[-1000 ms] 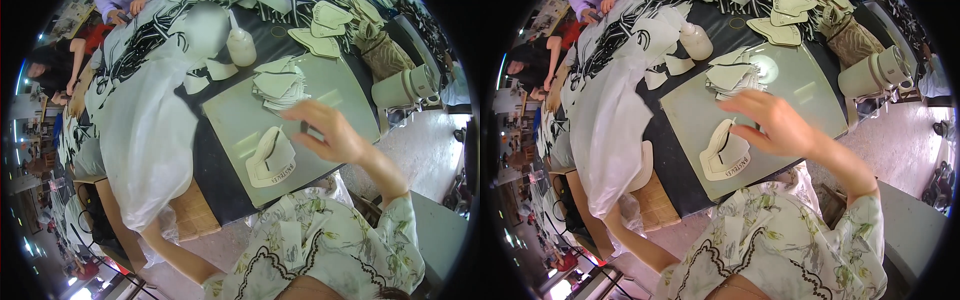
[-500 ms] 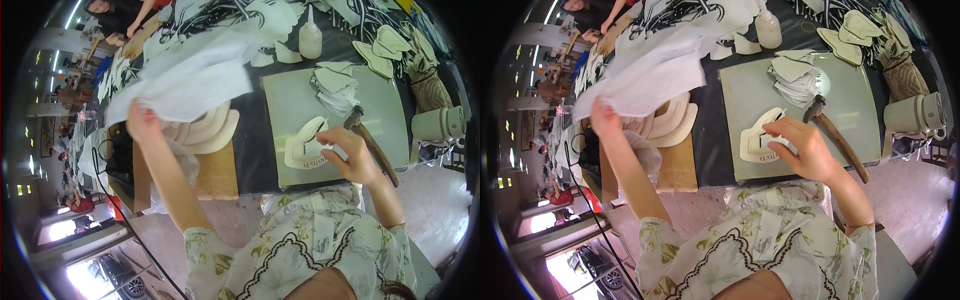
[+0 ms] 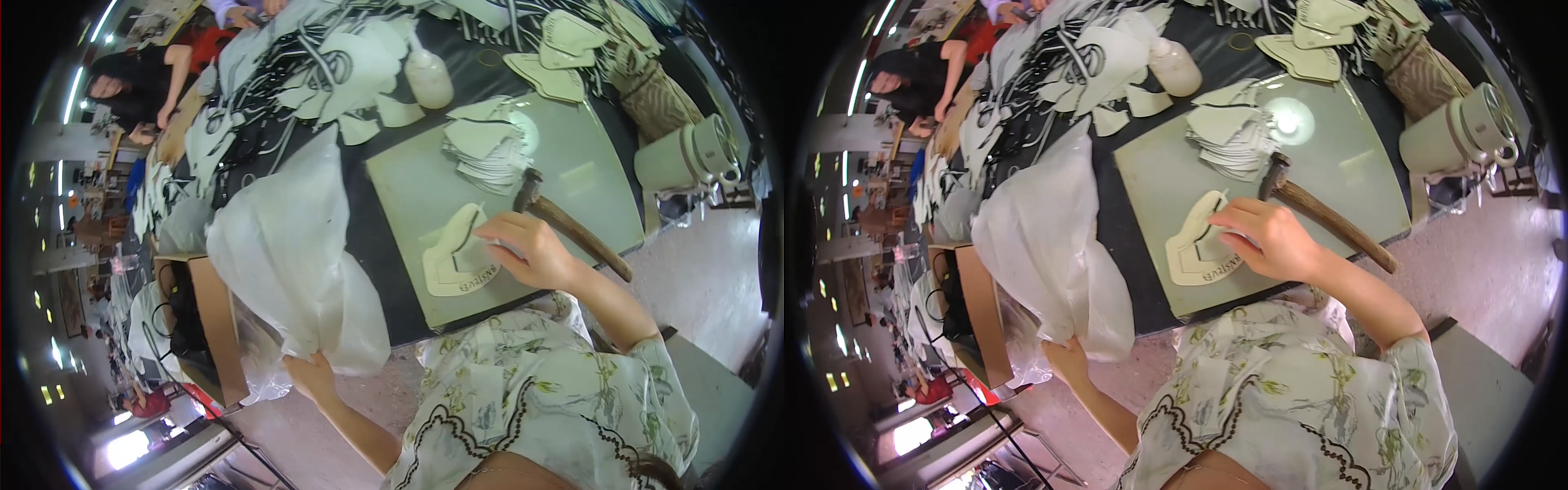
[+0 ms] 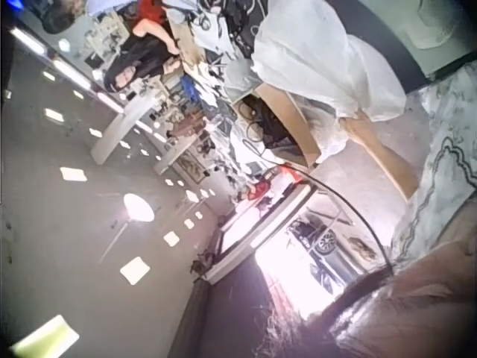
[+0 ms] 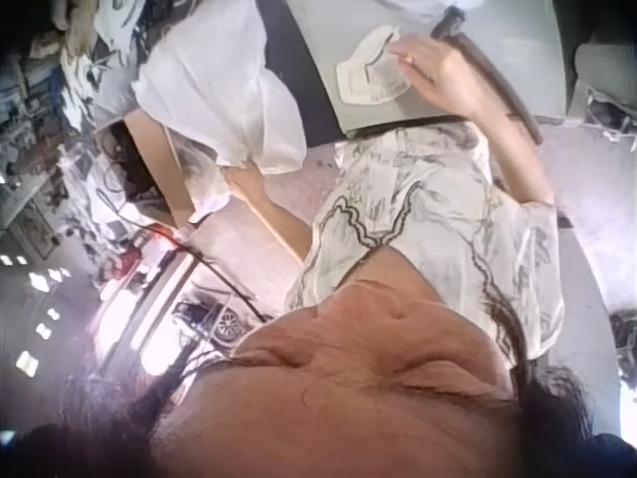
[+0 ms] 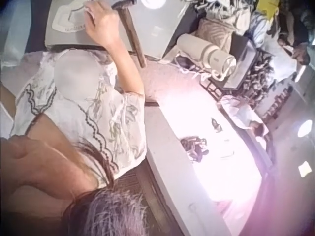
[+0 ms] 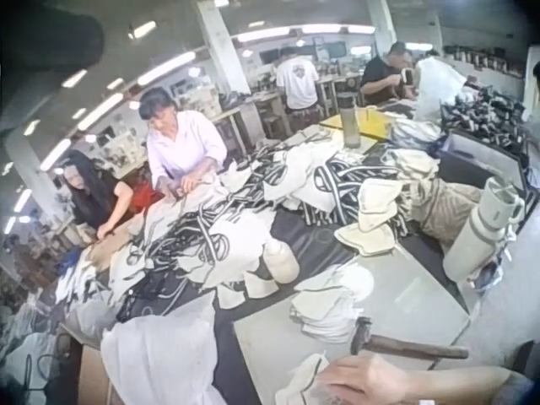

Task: The recorder is organizing cut leather components and using a hammer with a punch tool to process shoe patterns on a workbench.

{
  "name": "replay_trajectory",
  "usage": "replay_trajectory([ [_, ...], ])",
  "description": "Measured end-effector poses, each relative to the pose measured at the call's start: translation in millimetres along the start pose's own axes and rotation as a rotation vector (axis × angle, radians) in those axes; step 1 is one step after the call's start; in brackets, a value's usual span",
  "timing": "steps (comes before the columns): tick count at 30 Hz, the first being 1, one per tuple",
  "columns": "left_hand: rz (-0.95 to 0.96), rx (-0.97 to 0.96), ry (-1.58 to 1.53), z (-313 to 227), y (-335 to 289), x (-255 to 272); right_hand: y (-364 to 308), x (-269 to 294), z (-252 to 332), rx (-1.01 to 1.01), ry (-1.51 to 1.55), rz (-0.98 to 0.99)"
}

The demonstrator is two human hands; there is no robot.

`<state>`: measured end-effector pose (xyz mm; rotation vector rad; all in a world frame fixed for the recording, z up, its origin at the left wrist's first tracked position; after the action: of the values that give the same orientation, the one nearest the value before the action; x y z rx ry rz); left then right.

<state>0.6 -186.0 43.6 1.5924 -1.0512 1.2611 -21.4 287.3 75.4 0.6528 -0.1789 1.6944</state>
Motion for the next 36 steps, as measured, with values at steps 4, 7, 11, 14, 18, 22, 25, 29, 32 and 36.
replay_trajectory([
  [4, 0.254, 0.006, -0.209, -3, -1, 28, -7, 11, -10, -0.023, 0.010, -0.013],
  [7, -0.469, -0.115, 0.169, -67, -11, 131, -10, 25, -6, -0.002, -0.037, -0.057],
  [11, -0.587, -0.574, -0.632, -157, -27, 140, -20, 29, -7, -0.019, -0.125, -0.142],
  [14, 0.294, -0.940, -0.770, -286, -37, 43, -29, 13, -8, 0.064, -0.255, -0.141],
  [18, 0.369, -1.020, -0.685, -337, -31, -22, -45, -18, -2, 0.024, -0.411, -0.045],
  [22, 0.556, -1.113, -0.541, -349, -26, -50, -59, -27, -6, 0.085, -0.570, -0.059],
  [25, 0.624, -1.058, -0.572, -347, -24, -61, -58, -24, -5, 0.051, -0.590, -0.094],
  [29, 0.514, -1.045, -0.643, -351, -35, -50, -55, -24, -7, -0.016, -0.592, -0.068],
  [32, 0.477, -0.950, -0.653, -343, -29, -47, -52, -24, -9, -0.044, -0.612, -0.033],
  [36, 0.753, -0.760, -0.391, -338, -16, -53, -46, -24, -9, -0.030, -0.582, 0.029],
])
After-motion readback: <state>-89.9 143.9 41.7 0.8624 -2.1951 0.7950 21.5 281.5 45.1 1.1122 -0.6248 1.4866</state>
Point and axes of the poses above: each hand's wrist, its own y-axis towards the middle knuckle, its own x-axis out of the back of the hand, z = x × y, the point moved 5 cm from there along y, towards the middle knuckle, and after that the axes turned 6 degrees about z, right-handed, at the moved point
